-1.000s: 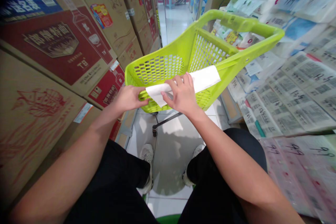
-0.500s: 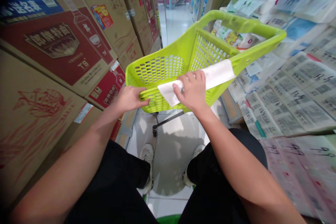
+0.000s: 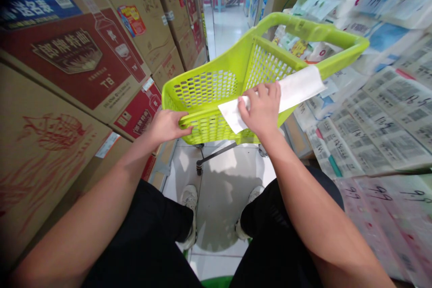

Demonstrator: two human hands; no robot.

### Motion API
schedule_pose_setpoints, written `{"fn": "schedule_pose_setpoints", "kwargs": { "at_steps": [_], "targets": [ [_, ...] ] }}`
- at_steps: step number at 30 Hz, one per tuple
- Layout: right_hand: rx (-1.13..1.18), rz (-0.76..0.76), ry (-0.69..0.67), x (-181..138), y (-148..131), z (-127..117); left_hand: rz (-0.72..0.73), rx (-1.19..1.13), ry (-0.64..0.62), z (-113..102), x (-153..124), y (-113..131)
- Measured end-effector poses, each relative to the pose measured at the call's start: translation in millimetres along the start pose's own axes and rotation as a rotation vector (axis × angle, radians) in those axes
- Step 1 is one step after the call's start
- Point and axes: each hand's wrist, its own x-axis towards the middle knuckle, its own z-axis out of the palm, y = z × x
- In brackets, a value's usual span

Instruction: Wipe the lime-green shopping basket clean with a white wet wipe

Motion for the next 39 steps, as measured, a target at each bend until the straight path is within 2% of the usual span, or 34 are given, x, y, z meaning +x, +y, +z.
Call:
{"fn": "schedule_pose_setpoints", "kwargs": {
  "at_steps": [4,6,8,11,14,19,25,30,34,36,39],
  "targets": [
    [0.123,-0.153,-0.102,-19,-58,5,0.005,0.017,0.005,2,1,0],
    [0.175,-0.202,-0.122,-20,-72,6,-0.006,0.034,-0.006,0,0,0],
    [0.205,-0.227,-0.141,-16,-70,5,-0.018,0.041,-0.012,-2,0,-1],
    [0.251,-0.246,-0.158,-7,-54,4,-0.004,0.014,-0.001,-2,-1,-5],
    [0.285,-0.261,-0.107,-6,-44,2,0.017,-0.024,0.027,2,-1,-9],
    [0.320,-0.296,-0.006,-16,-56,-2,0.070,-0.095,0.074,9,1,-14],
    [0.411,-0.403,-0.046,-8,-70,-5,0.082,-0.248,0.158,16,0,-18],
    [0.327,-0.289,-0.049,6,-75,6,0.105,-0.292,0.158,16,-1,-17],
    [0.153,-0.215,-0.181,8,-76,13,0.075,-0.155,0.088,9,-1,-15],
    [0.083,-0.180,-0.201,8,-70,12,0.059,-0.111,0.070,6,-1,-14],
    [0.028,-0.104,-0.156,11,-47,6,0.049,-0.075,0.040,3,0,-13]
  ]
}}
